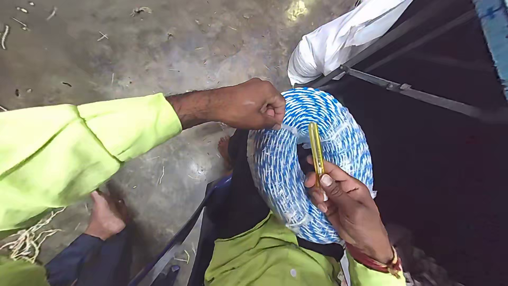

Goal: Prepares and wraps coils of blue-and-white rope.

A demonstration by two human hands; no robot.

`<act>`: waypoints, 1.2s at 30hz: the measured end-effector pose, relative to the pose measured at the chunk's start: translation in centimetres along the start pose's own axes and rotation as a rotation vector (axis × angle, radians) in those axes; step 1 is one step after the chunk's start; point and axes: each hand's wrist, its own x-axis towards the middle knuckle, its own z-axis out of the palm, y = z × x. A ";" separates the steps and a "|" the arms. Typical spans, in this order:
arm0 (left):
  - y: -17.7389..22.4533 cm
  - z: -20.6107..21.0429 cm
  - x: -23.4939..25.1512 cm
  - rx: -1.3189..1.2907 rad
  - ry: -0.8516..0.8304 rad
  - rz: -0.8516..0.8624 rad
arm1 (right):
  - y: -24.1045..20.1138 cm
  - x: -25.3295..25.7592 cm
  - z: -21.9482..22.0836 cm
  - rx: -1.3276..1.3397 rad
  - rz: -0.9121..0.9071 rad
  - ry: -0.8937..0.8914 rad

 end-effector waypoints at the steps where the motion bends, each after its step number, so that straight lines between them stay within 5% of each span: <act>1: -3.9 1.4 1.6 -0.063 0.090 0.228 | -0.1 -0.1 0.2 -0.155 -0.055 0.040; 3: -6.9 2.4 3.3 -0.119 0.125 0.370 | -0.3 -0.4 0.8 -0.553 -0.187 0.174; 5: -6.8 2.2 3.2 -0.098 0.102 0.340 | -0.5 -0.3 1.2 -0.873 -0.324 0.267; 11: -6.1 2.1 2.9 -0.076 0.112 0.302 | -1.6 1.4 3.4 -1.285 -0.553 0.348; 17: -6.5 2.5 2.7 -0.129 0.156 0.311 | -2.8 1.1 4.6 -1.345 -0.446 0.188; 23: -6.9 2.6 2.8 -0.255 0.143 0.272 | -8.6 -4.3 3.1 -1.161 -0.048 -0.234; 25: -5.9 2.4 2.4 -0.260 0.130 0.219 | -8.9 -4.0 2.3 -1.169 -0.084 -0.159; 29: 1.6 1.4 -1.1 -0.150 0.119 -0.209 | -6.3 0.0 2.5 -1.313 -0.367 0.148; 33: -6.1 2.4 2.4 -0.285 0.126 0.228 | -5.6 0.3 3.1 -1.378 -0.398 0.017; 36: -7.1 2.5 2.9 -0.304 0.125 0.260 | -10.2 -3.3 2.0 -1.389 -0.089 -0.354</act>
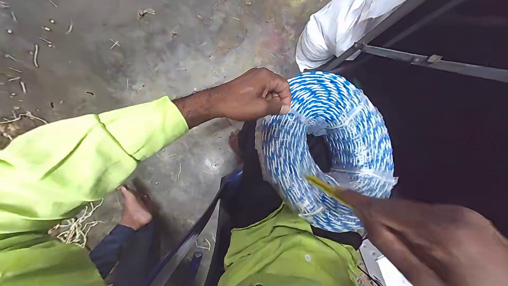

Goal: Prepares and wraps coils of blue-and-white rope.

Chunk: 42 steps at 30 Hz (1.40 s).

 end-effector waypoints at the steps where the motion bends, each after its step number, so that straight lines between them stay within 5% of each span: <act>1: 0.1 0.1 0.0 -0.001 0.003 -0.010 | 0.2 -1.1 -1.6 0.043 0.010 -0.155; 3: 0.4 0.3 0.0 0.022 0.013 -0.010 | 1.4 -2.5 -3.3 0.126 0.030 -0.262; 8: 2.2 0.5 0.7 0.351 -0.048 0.057 | 4.5 -0.2 -0.1 0.329 0.132 0.449; 11: 3.2 0.1 1.5 0.350 -0.132 -0.072 | 4.4 4.4 2.0 0.543 0.080 0.552; 14: 3.1 0.2 -0.1 -0.256 -0.022 -0.180 | 4.5 7.9 3.8 0.700 0.102 0.553; 17: 6.6 0.0 -2.6 -0.745 0.057 -0.001 | 4.4 10.6 5.4 0.758 0.071 0.518; 19: 10.2 -1.2 -2.4 -0.597 0.020 0.152 | 4.3 11.7 5.9 0.770 0.049 0.496; 21: 12.3 -2.3 -1.8 -0.111 0.113 0.240 | 4.6 11.6 6.0 0.723 0.083 0.529; 23: 12.3 -2.0 -1.6 0.363 0.242 0.185 | 5.4 11.0 5.8 0.715 0.146 0.549; 25: 10.4 -0.3 -1.4 0.556 0.210 0.083 | 6.3 10.7 6.0 0.708 0.165 0.511; 30: 4.0 5.4 -2.2 0.710 0.143 0.041 | 7.2 11.0 6.6 0.560 0.146 0.491; 37: 3.6 5.9 -1.5 0.945 0.130 0.290 | 8.7 10.4 5.7 0.501 0.317 0.450; 42: 5.0 6.1 -1.0 0.603 0.121 -0.085 | 9.1 8.9 5.1 0.510 0.412 0.493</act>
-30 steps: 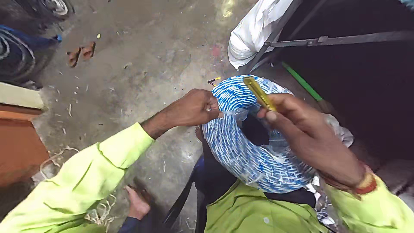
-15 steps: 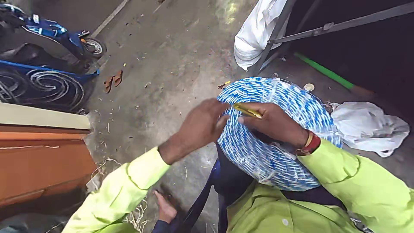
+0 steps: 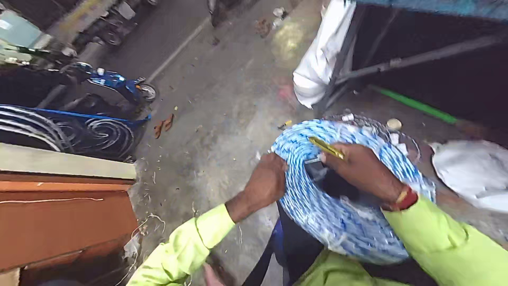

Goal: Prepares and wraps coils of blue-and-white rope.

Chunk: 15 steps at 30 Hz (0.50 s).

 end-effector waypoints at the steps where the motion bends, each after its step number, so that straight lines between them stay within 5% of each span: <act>1: 0.3 -0.3 0.0 -0.033 -0.026 -0.037 | -0.1 0.0 0.0 -0.006 -0.006 0.003; 8: -0.1 -0.8 -0.9 -0.258 0.000 0.015 | 0.1 -0.3 0.9 0.150 -0.064 0.139; 15: 0.3 -3.0 -1.3 -0.180 -0.217 0.017 | -2.2 -5.3 1.4 -0.012 -0.230 -0.144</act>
